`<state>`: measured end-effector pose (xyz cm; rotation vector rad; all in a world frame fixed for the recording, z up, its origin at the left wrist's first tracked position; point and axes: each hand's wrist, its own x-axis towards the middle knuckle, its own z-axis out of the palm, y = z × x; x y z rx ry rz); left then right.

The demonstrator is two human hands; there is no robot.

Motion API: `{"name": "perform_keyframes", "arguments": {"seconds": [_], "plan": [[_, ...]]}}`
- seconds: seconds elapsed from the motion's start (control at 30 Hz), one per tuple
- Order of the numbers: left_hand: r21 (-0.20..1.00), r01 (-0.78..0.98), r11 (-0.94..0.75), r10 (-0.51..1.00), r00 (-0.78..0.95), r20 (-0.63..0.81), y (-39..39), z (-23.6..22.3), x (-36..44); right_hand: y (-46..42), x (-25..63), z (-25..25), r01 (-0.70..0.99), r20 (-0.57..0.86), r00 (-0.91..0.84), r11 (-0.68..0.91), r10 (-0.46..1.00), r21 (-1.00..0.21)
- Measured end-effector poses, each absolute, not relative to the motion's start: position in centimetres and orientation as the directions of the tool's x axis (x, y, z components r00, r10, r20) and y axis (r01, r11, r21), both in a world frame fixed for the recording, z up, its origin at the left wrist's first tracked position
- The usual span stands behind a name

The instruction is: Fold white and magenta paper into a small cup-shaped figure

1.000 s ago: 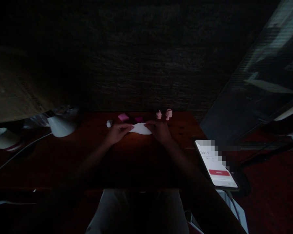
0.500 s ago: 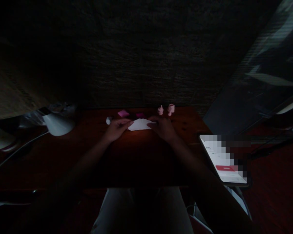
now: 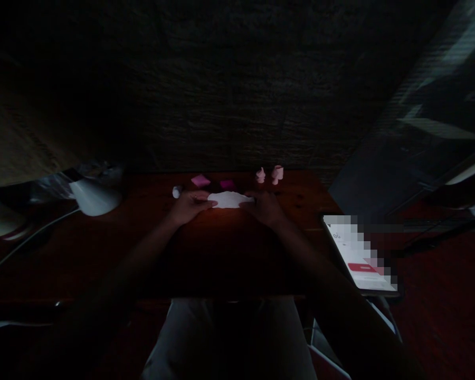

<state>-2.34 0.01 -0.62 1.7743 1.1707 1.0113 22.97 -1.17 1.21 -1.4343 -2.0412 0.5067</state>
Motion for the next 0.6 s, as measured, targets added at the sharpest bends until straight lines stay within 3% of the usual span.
{"name": "perform_keyframes", "arguments": {"seconds": [0.4,0.6], "plan": [[0.886,0.384,-0.260,0.956,0.235,0.178,0.55,-1.22,-2.41,-0.77,22.85,0.88,0.770,0.201,-0.215,0.292,0.956,-0.568],[0.880,0.376,-0.289,0.948,0.241,0.209,0.28,-1.22,-2.41,-0.83,23.10,0.64,0.731,0.257,-0.221,0.334,0.941,-0.595]]}}
